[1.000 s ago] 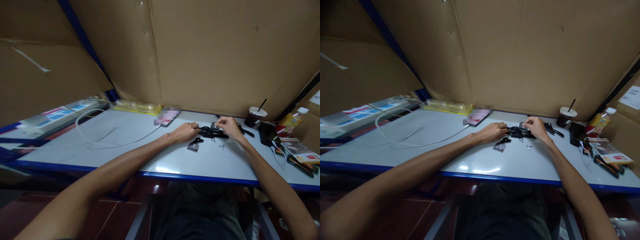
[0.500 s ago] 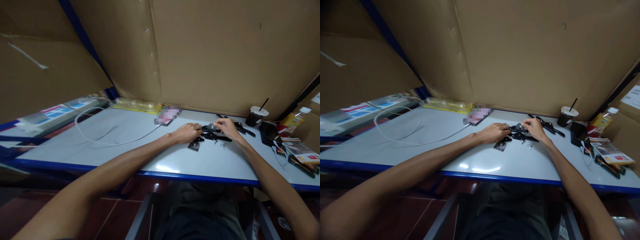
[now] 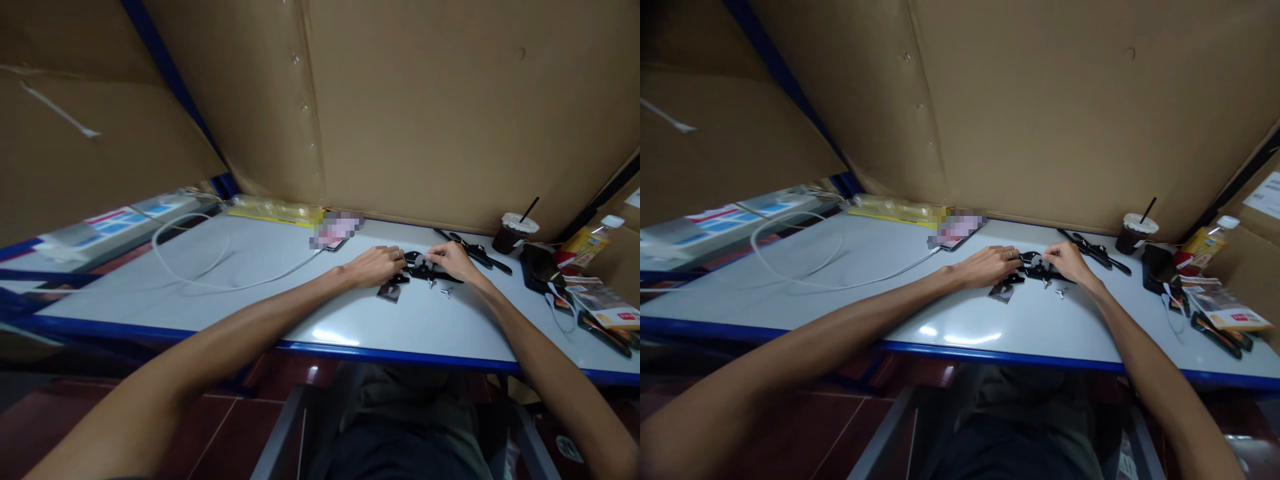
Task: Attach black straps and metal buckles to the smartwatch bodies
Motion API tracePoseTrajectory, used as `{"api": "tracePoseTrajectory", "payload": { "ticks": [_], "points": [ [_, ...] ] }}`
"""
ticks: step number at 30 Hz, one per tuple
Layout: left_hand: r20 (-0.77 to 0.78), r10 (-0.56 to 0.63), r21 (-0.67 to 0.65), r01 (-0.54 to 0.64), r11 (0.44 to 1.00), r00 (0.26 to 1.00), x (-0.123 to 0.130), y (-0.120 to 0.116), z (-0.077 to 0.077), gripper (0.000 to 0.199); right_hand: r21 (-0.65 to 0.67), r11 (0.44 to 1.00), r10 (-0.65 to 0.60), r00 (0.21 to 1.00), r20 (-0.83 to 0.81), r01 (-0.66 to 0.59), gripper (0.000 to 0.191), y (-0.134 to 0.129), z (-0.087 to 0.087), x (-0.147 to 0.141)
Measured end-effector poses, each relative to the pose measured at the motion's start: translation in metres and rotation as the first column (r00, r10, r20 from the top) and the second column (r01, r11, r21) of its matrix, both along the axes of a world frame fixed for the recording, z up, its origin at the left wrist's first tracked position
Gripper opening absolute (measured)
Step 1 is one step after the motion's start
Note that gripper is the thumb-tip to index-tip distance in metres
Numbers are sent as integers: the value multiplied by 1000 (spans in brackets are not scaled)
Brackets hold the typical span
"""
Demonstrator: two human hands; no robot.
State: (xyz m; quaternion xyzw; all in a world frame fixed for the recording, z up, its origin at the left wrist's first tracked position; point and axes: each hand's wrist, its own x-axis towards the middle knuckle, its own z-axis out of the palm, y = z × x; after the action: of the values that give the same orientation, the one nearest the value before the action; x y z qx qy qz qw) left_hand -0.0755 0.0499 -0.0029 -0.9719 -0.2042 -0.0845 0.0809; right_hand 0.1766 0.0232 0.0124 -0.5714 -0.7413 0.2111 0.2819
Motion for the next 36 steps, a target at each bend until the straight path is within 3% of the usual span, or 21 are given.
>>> {"api": "tracePoseTrajectory", "payload": {
  "ticks": [13,18,22,26,32,36],
  "points": [
    [-10,19,40,-19,999,1000,-1,-1,3,29,-53,998,25,1000,-18,-26,13,5,-10,-1],
    [21,25,-19,-24,1000,999,-3,-2,3,29,-47,999,23,1000,1,-23,17,7,-15,0],
    [37,27,-43,-26,999,999,-4,-2,3,30,66,997,-37,996,85,32,20,2,-6,-2],
    [41,26,-45,-24,999,999,-3,-2,3,30,193,976,-134,980,145,104,18,-7,16,6],
    [58,25,-53,-22,998,998,-3,-2,2,29,-107,989,129,963,237,-106,13,-26,39,12],
    [46,37,-51,-34,998,998,-2,-3,2,29,-123,987,144,901,408,-102,11,-37,39,-1]
  ]
}}
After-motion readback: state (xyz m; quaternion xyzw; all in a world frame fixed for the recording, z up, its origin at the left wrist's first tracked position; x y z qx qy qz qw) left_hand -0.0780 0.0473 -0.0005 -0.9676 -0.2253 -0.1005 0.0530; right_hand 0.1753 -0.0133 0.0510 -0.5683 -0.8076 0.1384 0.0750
